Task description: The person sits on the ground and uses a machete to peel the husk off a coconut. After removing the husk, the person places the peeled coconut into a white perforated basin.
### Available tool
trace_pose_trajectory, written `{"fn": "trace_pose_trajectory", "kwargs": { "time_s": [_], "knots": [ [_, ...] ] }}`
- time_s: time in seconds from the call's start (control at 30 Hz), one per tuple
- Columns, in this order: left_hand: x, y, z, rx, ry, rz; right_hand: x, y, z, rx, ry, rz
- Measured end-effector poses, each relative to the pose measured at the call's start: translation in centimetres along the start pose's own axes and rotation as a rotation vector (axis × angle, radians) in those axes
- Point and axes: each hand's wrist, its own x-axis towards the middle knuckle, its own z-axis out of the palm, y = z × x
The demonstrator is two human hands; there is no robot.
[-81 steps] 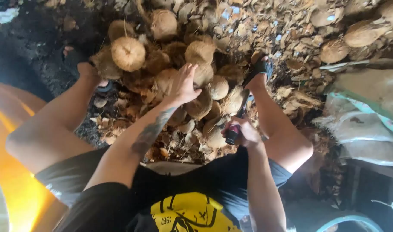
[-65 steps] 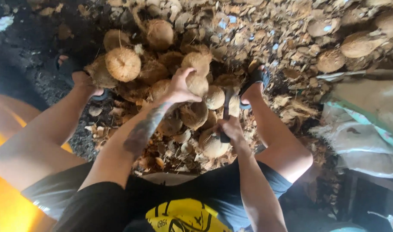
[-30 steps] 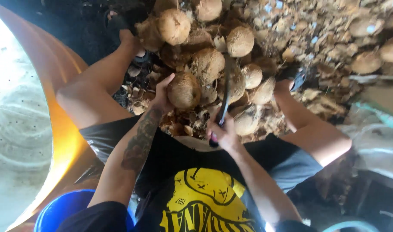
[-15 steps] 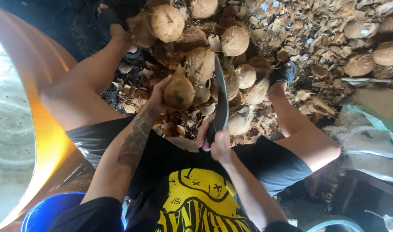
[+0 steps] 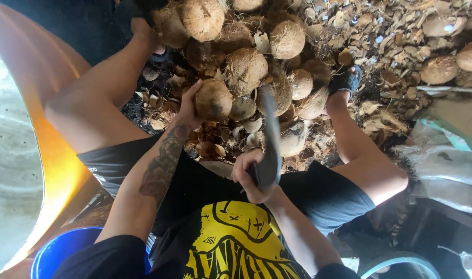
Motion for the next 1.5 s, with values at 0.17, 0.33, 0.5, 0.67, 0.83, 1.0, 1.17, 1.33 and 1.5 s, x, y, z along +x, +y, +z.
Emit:
{"fn": "trace_pose_trajectory", "kwargs": {
  "time_s": [0.17, 0.33, 0.5, 0.67, 0.83, 1.0, 1.17, 1.33, 1.5],
  "knots": [
    [6.4, -2.4, -5.8, -0.044, 0.033, 0.001, -1.9, 4.3, -3.3, -0.495, -0.023, 0.402],
    [7.2, -2.9, -6.9, -0.011, -0.054, 0.019, -1.9, 4.8, -4.7, -0.225, 0.247, 1.083],
    [8.2, -3.6, -7.2, 0.046, -0.093, 0.092, 0.6, -0.2, -1.5, -0.215, 0.040, 0.558],
    [4.9, -2.1, -4.1, -0.105, 0.059, 0.009, -1.7, 2.2, -3.0, -0.226, -0.024, 0.215],
    [6.5, -2.8, -5.8, -0.155, 0.006, 0.036, -3.6, 6.0, -5.0, -0.661, 0.038, 0.869],
    [7.2, -3.1, -6.9, -0.007, -0.051, 0.074, 0.1, 1.6, -2.9, -0.329, 0.228, 0.861],
    [5.7, -3.3, -5.9, -0.022, -0.013, 0.057, -1.1, -0.1, -1.5, -0.244, 0.034, 0.181],
    [4.1, -2.6, -3.7, -0.099, 0.078, 0.106, -1.4, 2.7, -2.6, -0.784, -0.004, 0.419],
    [7.7, -3.1, -7.6, -0.023, -0.009, 0.100, -2.4, 5.0, -4.7, -0.396, 0.197, 0.898]
  ]
}}
